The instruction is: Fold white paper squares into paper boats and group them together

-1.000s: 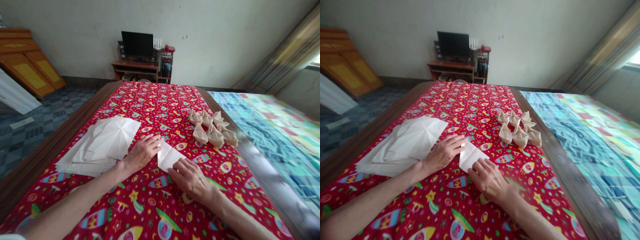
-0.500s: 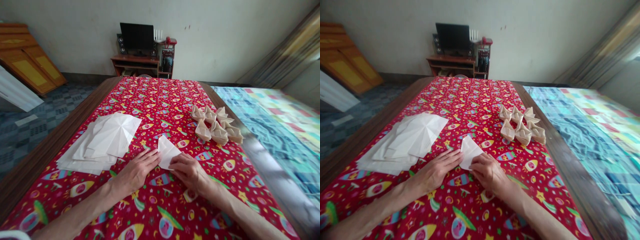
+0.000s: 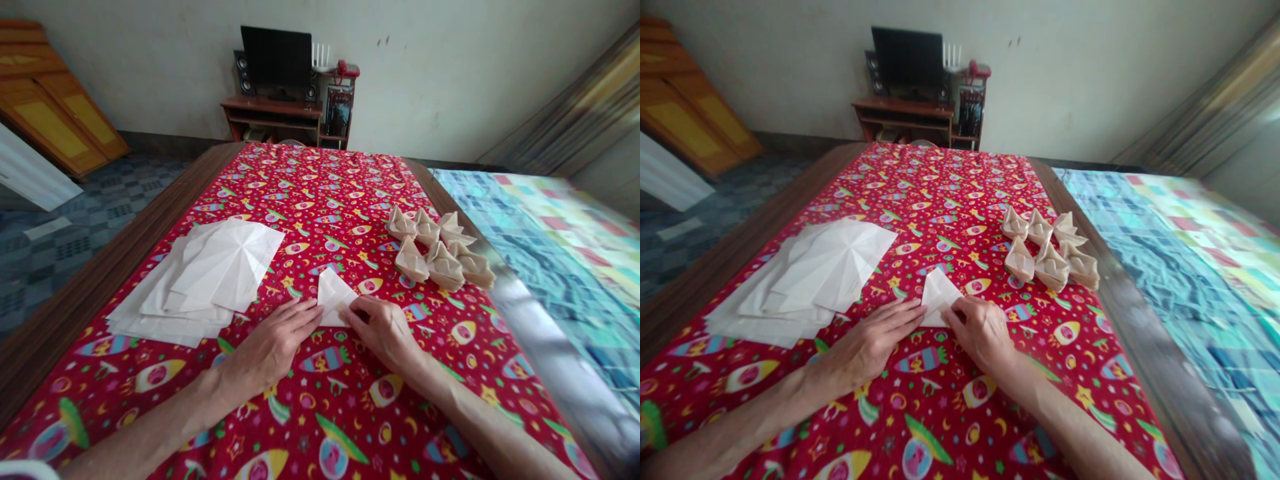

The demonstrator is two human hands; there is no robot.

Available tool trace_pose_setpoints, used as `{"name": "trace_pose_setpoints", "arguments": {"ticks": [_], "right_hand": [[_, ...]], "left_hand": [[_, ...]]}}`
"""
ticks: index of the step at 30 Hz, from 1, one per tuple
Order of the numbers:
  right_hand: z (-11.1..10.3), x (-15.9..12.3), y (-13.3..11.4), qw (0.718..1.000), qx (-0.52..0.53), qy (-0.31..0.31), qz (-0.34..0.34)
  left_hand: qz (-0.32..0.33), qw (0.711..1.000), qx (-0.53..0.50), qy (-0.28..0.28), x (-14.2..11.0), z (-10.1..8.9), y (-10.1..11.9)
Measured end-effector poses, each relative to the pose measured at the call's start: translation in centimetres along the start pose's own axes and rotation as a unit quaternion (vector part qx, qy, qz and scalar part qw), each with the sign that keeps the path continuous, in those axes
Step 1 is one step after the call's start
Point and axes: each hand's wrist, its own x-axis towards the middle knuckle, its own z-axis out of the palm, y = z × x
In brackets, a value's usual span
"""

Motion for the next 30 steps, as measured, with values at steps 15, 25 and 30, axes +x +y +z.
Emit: {"name": "trace_pose_setpoints", "arguments": {"ticks": [15, 25, 30], "right_hand": [[0.1, -0.2, 0.1, 0.998, -0.047, 0.021, -0.028], [-0.1, -0.1, 0.1, 0.996, -0.067, 0.028, -0.05], [-0.4, -0.4, 0.0, 0.988, -0.118, 0.071, -0.072]], "left_hand": [[0.007, 0.998, 0.051, -0.035, 0.4, -0.7, 1.5], [0.012, 0.998, 0.047, -0.049, 0.3, -0.6, 1.4], [0.005, 0.998, 0.034, -0.056, 0.6, -0.8, 1.6]]}}
